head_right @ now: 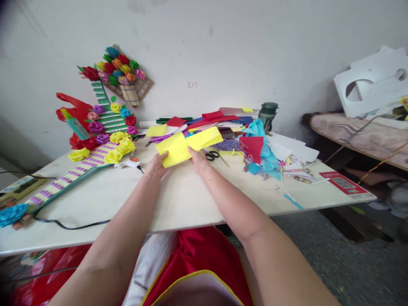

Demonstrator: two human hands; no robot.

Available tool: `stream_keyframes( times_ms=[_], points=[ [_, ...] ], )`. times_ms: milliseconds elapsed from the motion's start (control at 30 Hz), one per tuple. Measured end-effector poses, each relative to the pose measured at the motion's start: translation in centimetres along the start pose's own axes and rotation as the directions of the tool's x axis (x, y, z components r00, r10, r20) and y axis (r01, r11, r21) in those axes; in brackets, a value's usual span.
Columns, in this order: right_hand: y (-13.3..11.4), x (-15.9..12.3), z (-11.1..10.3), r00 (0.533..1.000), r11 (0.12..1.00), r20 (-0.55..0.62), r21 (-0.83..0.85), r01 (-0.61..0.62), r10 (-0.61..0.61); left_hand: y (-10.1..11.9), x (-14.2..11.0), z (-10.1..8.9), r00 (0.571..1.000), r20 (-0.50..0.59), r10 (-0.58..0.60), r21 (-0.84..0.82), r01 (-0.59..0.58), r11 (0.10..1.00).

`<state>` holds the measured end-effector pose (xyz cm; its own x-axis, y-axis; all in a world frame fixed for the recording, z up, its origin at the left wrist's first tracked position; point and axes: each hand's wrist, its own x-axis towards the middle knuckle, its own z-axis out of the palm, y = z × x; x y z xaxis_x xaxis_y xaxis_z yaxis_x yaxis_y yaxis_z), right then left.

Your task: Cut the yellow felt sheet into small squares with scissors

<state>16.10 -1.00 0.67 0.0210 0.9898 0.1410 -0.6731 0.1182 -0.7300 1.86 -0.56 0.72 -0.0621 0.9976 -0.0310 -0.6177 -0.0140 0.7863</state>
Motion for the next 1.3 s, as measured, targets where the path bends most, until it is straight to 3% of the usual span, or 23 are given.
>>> stream_keyframes(
  times_ms=[267,467,700,1100,1200,1300],
  points=[
    [-0.5,-0.1,0.0,0.999,0.999,-0.033,-0.049,-0.002,0.000,0.8,-1.0,0.3,0.988,0.042,-0.152,-0.045,0.154,0.987],
    [-0.4,0.4,-0.4,0.999,0.999,-0.048,-0.039,-0.017,0.015,1.0,-1.5,0.6,0.986,0.114,-0.122,-0.068,0.130,0.989],
    [-0.4,0.7,-0.4,0.999,0.999,0.008,-0.015,0.047,-0.046,0.7,-1.3,0.6,0.985,0.087,-0.149,-0.047,0.154,0.987],
    [-0.6,0.8,-0.4,0.999,0.999,-0.003,-0.010,0.052,-0.052,0.6,-0.9,0.5,0.976,0.056,-0.210,-0.033,0.212,0.977],
    [-0.7,0.6,-0.2,0.998,0.998,-0.028,-0.031,0.048,-0.049,0.7,-0.7,0.2,0.986,-0.009,-0.167,-0.025,0.166,0.986],
    [-0.8,0.4,-0.1,0.999,0.998,-0.033,-0.052,0.038,-0.040,1.0,-0.4,-0.4,0.998,-0.032,-0.049,0.029,0.050,0.998]
  ],
)
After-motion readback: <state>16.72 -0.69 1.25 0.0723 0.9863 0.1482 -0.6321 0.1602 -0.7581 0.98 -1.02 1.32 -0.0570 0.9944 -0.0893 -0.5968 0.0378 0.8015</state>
